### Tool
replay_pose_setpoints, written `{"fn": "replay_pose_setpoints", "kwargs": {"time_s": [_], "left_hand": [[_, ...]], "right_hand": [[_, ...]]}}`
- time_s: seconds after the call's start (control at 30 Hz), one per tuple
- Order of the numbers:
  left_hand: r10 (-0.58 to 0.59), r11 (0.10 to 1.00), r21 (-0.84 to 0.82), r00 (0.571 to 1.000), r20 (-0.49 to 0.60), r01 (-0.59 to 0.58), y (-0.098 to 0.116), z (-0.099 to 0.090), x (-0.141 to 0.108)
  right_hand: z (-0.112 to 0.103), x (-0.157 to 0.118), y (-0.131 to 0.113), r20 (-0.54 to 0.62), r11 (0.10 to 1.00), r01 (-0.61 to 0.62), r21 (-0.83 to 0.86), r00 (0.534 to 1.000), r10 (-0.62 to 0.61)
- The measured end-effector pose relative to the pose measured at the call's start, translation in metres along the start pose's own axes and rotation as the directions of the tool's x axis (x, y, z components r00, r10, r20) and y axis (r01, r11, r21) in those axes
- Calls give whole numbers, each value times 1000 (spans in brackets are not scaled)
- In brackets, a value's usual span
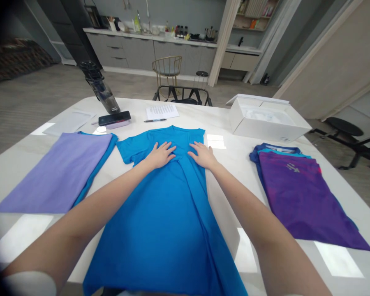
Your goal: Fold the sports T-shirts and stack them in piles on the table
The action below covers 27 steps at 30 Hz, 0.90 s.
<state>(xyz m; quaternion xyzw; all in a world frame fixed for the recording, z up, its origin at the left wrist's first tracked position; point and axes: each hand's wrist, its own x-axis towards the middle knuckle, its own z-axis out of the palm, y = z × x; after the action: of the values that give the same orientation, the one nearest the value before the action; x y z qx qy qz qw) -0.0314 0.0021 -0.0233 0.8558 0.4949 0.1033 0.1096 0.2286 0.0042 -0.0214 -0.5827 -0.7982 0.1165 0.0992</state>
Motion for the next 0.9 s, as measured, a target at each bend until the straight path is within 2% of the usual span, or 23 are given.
{"fn": "replay_pose_setpoints", "kwargs": {"time_s": [0.03,0.1,0.27,0.43,0.53,0.63,0.73,0.8,0.9], "left_hand": [[0,1000,12,1000,-17,1,4,0,-4],[77,997,29,996,-41,-76,16,1,-13],[327,945,9,944,39,-327,53,8,-40],[416,908,31,908,50,-418,90,18,-75],[461,886,33,886,55,-463,110,20,-96],[500,864,37,864,64,-503,128,21,-114],[527,846,49,847,75,-531,144,25,-127],[531,842,58,844,79,-536,153,29,-134],[518,850,69,852,75,-523,162,34,-138]], "right_hand": [[3,-15,-3,29,1000,12,-12,1000,-12],[8,-44,-11,37,999,33,-39,999,-32],[7,-113,-34,-63,998,62,-2,996,-62],[-4,-185,-48,-69,992,96,79,993,-91],[-10,-231,-52,10,988,102,118,995,-104],[-15,-272,-60,108,997,41,68,993,-48],[-19,-303,-70,120,998,-63,-30,991,66],[-20,-319,-76,137,987,-126,-102,981,139],[-20,-335,-80,206,980,-146,-134,963,172]]}}
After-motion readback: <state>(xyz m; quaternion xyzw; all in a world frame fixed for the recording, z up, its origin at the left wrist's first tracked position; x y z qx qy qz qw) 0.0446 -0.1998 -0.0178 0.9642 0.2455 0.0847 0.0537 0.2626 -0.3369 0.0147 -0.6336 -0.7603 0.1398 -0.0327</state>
